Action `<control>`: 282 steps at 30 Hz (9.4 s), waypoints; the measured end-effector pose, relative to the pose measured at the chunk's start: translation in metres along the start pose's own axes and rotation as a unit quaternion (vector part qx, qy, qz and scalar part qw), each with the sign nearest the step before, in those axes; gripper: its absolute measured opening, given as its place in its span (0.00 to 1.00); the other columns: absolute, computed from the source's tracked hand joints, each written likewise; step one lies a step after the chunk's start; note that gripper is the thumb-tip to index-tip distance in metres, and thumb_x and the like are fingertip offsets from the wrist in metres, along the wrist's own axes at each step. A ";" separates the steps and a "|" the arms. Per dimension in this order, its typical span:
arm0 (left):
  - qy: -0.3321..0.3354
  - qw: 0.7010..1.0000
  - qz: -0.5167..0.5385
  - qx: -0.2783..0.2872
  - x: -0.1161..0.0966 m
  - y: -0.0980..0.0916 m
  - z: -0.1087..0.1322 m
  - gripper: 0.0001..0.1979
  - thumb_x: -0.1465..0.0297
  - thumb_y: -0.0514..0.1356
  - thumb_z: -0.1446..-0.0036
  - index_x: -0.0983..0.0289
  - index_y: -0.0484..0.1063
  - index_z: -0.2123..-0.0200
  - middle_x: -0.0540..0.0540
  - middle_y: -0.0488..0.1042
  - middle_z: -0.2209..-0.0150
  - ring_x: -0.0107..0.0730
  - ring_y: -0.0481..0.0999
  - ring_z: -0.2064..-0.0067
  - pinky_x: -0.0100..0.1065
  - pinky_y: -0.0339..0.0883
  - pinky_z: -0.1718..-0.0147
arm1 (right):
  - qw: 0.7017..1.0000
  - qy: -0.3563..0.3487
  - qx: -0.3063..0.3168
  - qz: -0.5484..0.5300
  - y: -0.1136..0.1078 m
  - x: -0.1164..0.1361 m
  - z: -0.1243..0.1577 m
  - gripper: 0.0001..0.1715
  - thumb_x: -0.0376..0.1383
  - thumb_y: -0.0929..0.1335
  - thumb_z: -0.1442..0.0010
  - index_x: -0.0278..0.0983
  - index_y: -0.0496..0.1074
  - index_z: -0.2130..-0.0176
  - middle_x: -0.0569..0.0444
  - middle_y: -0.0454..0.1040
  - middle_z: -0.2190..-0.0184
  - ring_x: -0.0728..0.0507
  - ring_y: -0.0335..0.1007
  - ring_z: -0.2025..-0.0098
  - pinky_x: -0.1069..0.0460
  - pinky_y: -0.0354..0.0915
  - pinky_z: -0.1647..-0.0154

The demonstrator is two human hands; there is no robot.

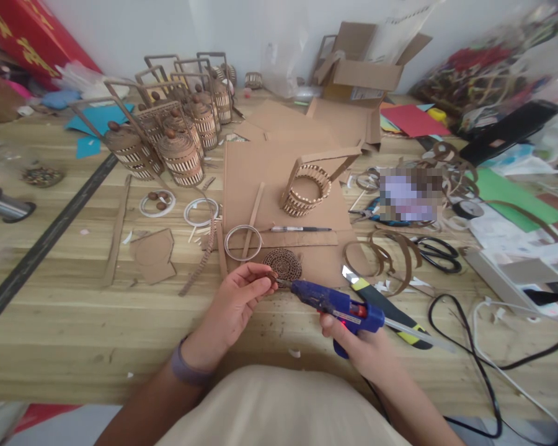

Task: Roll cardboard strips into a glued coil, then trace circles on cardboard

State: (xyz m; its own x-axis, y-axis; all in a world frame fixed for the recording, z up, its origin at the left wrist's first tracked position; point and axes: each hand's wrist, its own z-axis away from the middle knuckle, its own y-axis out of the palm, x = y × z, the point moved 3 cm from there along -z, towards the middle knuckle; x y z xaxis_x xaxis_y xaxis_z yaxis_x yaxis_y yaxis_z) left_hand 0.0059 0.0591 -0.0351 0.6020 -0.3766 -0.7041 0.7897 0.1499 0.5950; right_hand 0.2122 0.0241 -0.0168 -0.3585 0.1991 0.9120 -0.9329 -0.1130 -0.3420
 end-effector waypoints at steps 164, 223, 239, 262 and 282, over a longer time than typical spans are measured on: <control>0.325 0.682 -0.655 0.006 -0.046 -0.016 -0.010 0.12 0.68 0.57 0.38 0.64 0.78 0.56 0.58 0.83 0.62 0.39 0.82 0.64 0.39 0.76 0.60 | 0.884 -0.317 -0.037 0.342 0.045 -0.015 -0.078 0.70 0.55 0.79 0.57 0.33 0.49 0.29 0.31 0.66 0.37 0.23 0.59 0.35 0.27 0.57 0.40; 0.050 0.994 -0.093 0.011 0.028 0.025 -0.014 0.18 0.59 0.69 0.46 0.63 0.77 0.56 0.55 0.81 0.57 0.41 0.79 0.52 0.40 0.69 0.47 | 0.986 -0.150 -0.065 -0.029 0.027 -0.013 -0.062 0.24 0.54 0.60 0.32 0.38 0.70 0.64 0.53 0.74 0.71 0.44 0.68 0.69 0.51 0.65 0.69; 0.074 0.963 -0.256 -0.039 0.031 0.026 -0.007 0.18 0.52 0.62 0.41 0.62 0.71 0.63 0.53 0.78 0.66 0.38 0.76 0.63 0.37 0.68 0.58 | 0.987 -0.112 -0.086 -0.070 0.045 -0.019 -0.050 0.19 0.49 0.63 0.35 0.37 0.73 0.62 0.50 0.78 0.66 0.43 0.73 0.65 0.50 0.68 0.61; 0.026 0.990 -0.138 0.000 0.033 0.023 -0.013 0.24 0.48 0.67 0.48 0.65 0.79 0.66 0.56 0.82 0.67 0.40 0.78 0.62 0.36 0.70 0.60 | 0.987 -0.065 -0.045 -0.137 0.042 -0.020 -0.056 0.34 0.64 0.62 0.39 0.38 0.70 0.74 0.55 0.70 0.76 0.45 0.64 0.70 0.53 0.64 0.70; -0.034 0.999 -0.042 -0.008 0.026 0.019 -0.016 0.23 0.55 0.75 0.59 0.67 0.79 0.66 0.59 0.83 0.64 0.44 0.82 0.57 0.40 0.76 0.58 | 0.957 0.010 -0.005 -0.291 0.039 -0.020 -0.064 0.34 0.66 0.67 0.44 0.38 0.75 0.68 0.51 0.78 0.71 0.42 0.71 0.68 0.48 0.68 0.66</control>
State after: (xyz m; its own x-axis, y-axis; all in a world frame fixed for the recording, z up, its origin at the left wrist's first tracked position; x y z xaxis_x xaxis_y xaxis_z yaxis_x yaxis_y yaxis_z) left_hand 0.0383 0.0670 -0.0480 0.5250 -0.4494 -0.7227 0.8389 0.1302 0.5285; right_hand 0.1803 0.0778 -0.0630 0.2220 0.2446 0.9439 -0.9748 0.0329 0.2208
